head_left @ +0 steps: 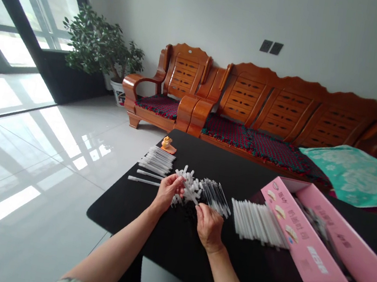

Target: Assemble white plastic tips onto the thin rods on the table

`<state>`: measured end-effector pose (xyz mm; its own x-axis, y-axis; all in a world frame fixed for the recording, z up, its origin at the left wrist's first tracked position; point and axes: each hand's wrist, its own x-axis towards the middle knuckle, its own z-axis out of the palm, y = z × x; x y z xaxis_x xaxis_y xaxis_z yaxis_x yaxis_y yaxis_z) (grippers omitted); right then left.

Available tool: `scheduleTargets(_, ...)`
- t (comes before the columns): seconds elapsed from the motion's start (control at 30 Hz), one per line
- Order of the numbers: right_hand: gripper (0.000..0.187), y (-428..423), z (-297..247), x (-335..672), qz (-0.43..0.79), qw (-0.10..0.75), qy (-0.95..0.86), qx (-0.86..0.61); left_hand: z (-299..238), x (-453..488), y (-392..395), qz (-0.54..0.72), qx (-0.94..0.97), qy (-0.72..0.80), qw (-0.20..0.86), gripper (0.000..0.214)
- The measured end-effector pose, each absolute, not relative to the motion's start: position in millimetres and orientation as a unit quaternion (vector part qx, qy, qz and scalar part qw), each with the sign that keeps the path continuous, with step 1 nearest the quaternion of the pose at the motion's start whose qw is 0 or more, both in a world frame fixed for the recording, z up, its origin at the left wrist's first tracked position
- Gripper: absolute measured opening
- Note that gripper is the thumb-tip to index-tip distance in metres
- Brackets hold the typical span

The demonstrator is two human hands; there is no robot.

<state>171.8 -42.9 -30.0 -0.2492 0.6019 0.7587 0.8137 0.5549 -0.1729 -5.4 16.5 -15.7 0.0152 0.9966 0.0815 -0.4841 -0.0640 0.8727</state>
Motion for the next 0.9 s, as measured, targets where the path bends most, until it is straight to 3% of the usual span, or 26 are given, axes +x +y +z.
scheduleTargets(0.9,0.019,-45.2,-27.4,172.3,-0.096,0.425,-0.759,-0.484,-18.1,-4.4,17.8,0.626,0.371,0.337,0.597,0.036)
